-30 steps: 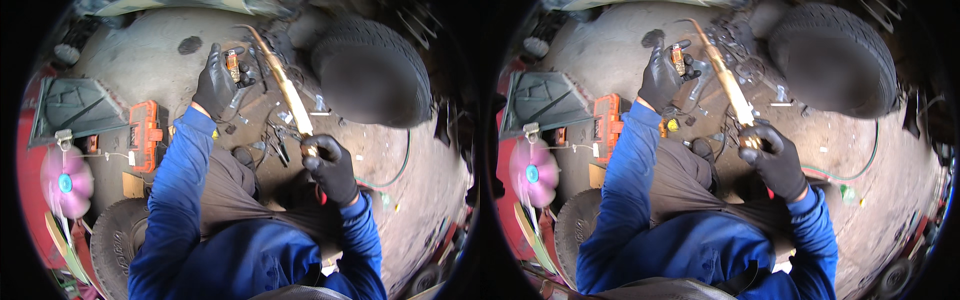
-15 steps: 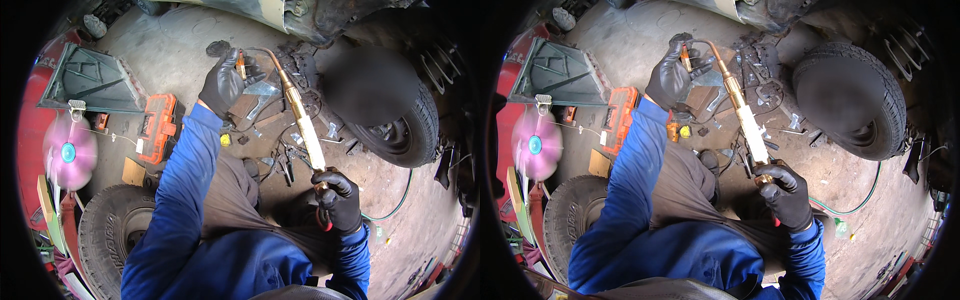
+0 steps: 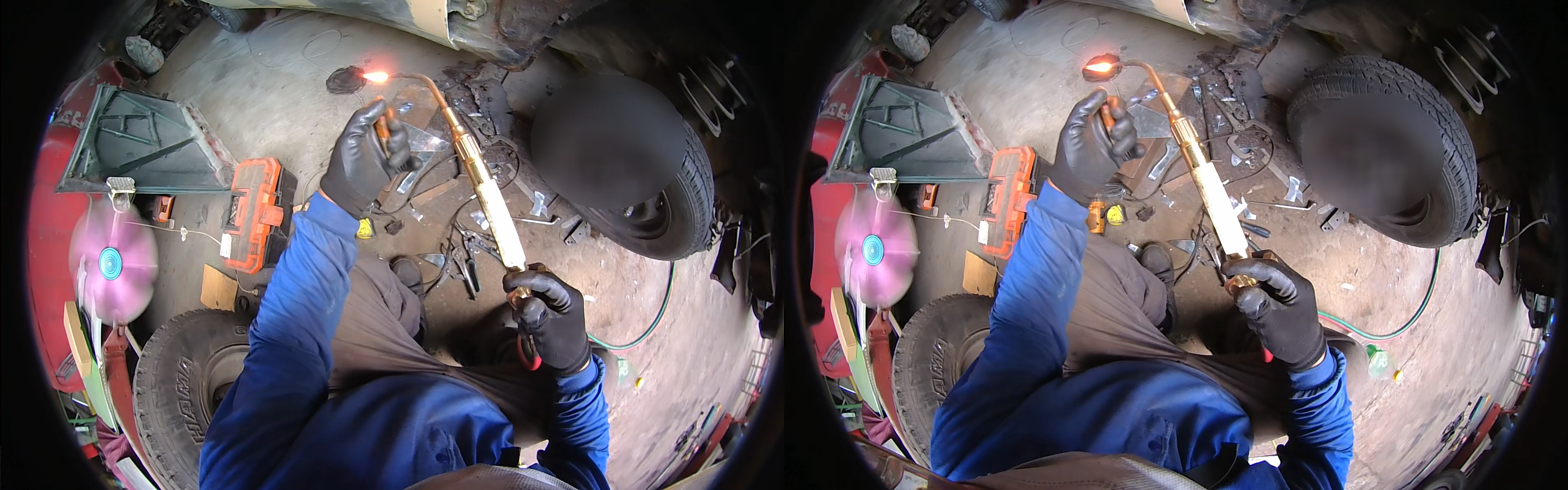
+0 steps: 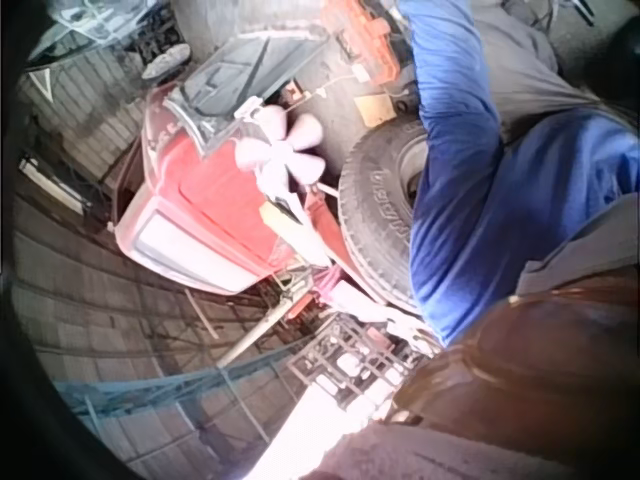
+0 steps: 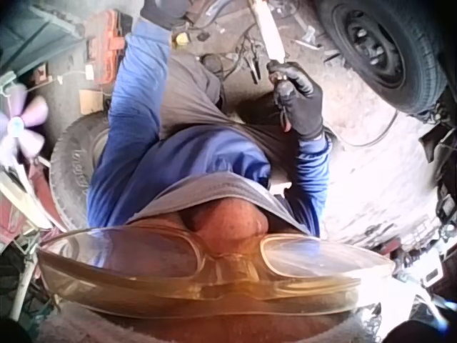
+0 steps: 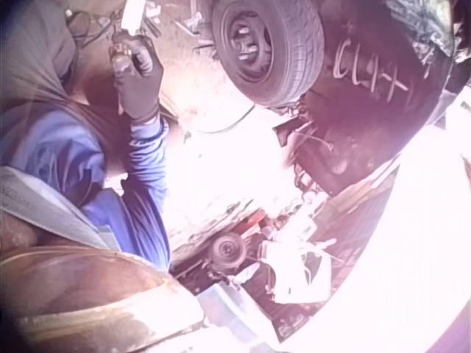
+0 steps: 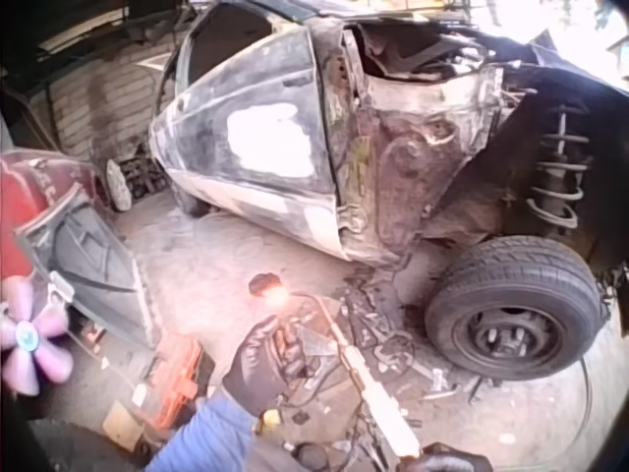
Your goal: The person cuts a metal sheet with shears, then uses a welding torch to heat and weld the metal piece. The person handles the metal sheet and welding torch throughout the task.
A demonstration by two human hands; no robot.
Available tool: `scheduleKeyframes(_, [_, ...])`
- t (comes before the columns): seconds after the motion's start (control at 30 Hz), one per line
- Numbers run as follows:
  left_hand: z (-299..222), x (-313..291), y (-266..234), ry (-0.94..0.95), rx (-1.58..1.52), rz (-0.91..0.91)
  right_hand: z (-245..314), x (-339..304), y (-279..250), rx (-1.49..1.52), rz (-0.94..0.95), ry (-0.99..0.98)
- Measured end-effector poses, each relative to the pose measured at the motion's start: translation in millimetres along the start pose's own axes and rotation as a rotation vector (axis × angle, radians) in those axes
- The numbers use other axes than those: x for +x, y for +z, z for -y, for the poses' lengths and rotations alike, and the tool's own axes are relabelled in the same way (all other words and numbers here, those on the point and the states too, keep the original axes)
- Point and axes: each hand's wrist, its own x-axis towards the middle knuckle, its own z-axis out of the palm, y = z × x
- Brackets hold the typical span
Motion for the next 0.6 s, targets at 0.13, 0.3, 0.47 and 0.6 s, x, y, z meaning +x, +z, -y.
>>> scheduleKeyframes(0.13, [19, -11, 13, -0.034, 0.097, 0.056, 1, -1, 3, 0.005, -0.011, 0.015])
scheduleKeyframes(0.3, [73, -30, 59, -0.164, 0.337, 0.2, -5, 4, 6, -0.024, -0.068, -0.039])
scheduleKeyframes(0.47, [128, -59, 84, -0.336, 0.221, 0.181, -10, 7, 8, 0.057, -0.138, 0.08])
scheduleKeyframes(0.6, [137, -60, 83, -0.316, 0.172, 0.157, -14, 11, 10, -0.022, -0.149, 0.053])
